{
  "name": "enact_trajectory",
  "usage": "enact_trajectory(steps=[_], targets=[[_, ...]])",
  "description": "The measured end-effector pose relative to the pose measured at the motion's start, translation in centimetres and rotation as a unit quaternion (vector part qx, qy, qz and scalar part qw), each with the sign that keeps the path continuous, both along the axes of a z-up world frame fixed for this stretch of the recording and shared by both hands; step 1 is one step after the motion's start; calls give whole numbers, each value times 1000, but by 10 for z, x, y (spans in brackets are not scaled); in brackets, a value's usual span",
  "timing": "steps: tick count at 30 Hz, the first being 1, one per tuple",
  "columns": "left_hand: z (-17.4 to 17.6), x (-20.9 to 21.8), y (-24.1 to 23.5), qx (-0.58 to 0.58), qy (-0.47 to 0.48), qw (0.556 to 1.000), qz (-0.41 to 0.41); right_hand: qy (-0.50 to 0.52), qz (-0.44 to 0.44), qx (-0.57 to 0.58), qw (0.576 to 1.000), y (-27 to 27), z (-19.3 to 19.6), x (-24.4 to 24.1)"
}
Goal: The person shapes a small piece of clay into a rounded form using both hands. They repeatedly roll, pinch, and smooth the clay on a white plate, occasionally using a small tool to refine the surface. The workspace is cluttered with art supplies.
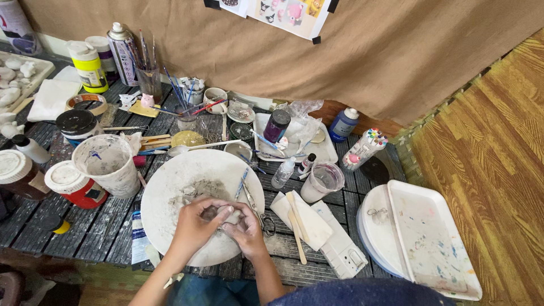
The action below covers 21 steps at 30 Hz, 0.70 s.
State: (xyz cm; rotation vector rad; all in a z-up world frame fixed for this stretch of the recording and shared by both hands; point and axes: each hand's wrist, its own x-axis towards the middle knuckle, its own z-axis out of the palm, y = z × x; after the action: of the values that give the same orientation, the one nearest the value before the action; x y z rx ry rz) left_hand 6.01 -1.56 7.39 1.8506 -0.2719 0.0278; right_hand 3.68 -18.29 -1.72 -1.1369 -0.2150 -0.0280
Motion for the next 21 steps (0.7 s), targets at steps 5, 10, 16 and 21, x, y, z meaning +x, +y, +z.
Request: enact_trajectory(steps=[5,10,16,21], targets=[[-12,6,10,-126,33,989,-66,71,-22,12,997,-2,-9,2],[-45,12,17,-173,94,973,-117,33,-11,-2,999,-5,-13,2],[-59,14,10,-210,72,967,-127,52,12,25,998,-7,-8,-1],[-35,10,22,-124,37,972,-198,21,13,19,1000,-6,2,-3]])
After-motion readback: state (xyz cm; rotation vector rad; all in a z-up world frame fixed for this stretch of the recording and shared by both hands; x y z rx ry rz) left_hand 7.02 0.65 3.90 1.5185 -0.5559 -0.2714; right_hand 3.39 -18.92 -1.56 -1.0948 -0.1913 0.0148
